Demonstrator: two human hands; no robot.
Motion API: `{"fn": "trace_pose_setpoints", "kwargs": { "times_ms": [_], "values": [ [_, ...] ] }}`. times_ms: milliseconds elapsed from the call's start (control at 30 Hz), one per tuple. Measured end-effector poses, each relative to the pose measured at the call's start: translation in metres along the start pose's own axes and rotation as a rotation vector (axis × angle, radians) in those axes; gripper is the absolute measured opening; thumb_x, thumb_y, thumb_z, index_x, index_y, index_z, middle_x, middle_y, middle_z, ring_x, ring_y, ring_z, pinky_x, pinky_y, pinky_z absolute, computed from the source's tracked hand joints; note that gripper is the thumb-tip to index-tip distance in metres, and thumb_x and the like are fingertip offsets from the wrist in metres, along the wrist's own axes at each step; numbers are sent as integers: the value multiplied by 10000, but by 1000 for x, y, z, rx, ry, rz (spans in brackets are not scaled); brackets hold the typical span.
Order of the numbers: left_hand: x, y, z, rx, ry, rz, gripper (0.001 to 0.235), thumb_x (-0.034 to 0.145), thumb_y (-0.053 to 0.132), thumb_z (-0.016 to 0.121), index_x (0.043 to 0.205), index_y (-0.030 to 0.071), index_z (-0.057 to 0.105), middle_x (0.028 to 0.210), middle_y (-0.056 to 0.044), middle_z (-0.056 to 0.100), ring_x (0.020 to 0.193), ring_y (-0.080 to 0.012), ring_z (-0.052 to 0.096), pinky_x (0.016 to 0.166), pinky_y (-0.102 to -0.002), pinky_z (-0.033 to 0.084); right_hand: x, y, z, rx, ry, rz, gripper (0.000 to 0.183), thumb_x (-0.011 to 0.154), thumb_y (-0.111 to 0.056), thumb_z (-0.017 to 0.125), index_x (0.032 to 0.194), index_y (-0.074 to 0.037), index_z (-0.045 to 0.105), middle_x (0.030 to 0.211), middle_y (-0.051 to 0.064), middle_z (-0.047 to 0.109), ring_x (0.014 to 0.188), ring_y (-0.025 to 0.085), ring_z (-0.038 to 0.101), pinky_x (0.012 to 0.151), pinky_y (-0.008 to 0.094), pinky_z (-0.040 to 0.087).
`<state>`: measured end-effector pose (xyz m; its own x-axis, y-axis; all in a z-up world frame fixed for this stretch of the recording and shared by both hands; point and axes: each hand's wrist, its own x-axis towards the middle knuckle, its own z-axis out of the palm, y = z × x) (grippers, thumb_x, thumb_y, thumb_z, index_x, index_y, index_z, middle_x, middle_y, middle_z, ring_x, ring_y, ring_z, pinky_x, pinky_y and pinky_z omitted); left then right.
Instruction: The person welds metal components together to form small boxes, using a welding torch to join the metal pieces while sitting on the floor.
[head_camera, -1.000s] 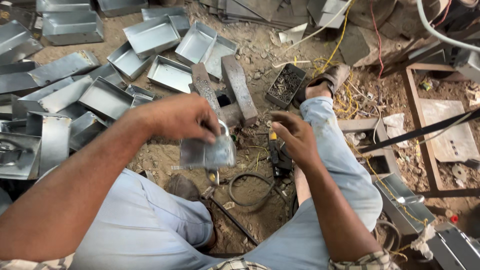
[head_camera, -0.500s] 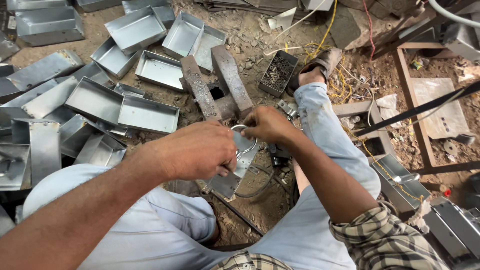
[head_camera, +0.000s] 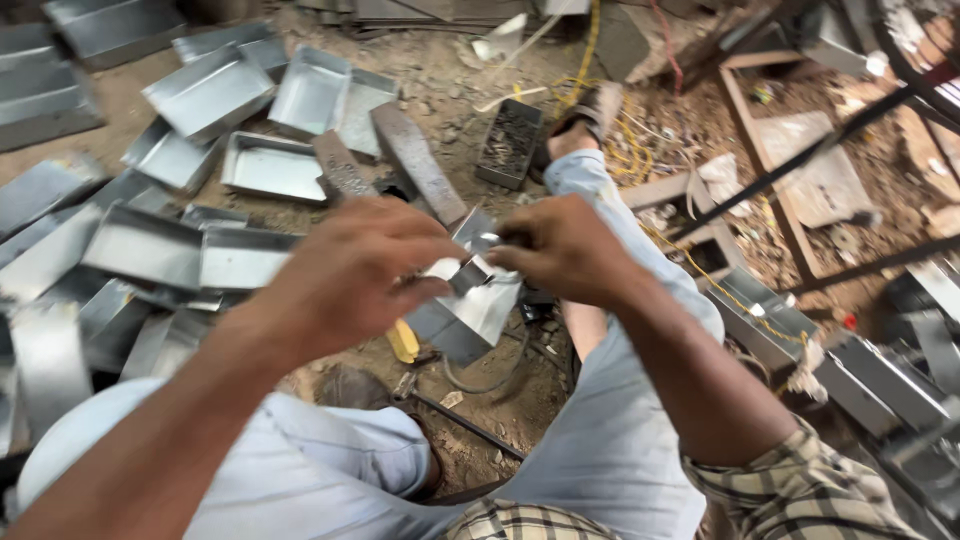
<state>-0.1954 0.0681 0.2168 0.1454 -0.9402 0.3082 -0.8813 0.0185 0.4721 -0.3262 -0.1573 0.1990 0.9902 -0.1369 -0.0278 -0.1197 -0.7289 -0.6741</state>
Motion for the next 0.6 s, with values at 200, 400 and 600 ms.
{"fn": "trace_pose_setpoints", "kwargs": {
  "times_ms": [200,400,600],
  "values": [
    [-22,-29,-36,69,43,-232,358,858,287,762,1180,130,746,1249,-130,714,1080,-269,683,898,-416,572,-101,26,-82,-213,306,296,211,933,-246,733,1083,-115,804,718,57,748,516,128,596,414,325,405],
    [-31,-35,-34,70,-63,-242,380,802,324,759,1133,139,755,1167,-103,732,1088,-249,685,899,-405,568,-248,117,-137,-154,470,524,375,985,-251,681,1262,-1,714,950,140,765,802,158,733,708,286,588],
    [-35,-38,-38,72,-144,-345,440,822,391,778,1204,175,752,1206,-89,701,1142,-238,654,937,-402,546,-266,219,-129,-244,421,661,362,951,-238,696,1236,-16,723,959,129,767,803,159,736,694,286,589]
  ]
}}
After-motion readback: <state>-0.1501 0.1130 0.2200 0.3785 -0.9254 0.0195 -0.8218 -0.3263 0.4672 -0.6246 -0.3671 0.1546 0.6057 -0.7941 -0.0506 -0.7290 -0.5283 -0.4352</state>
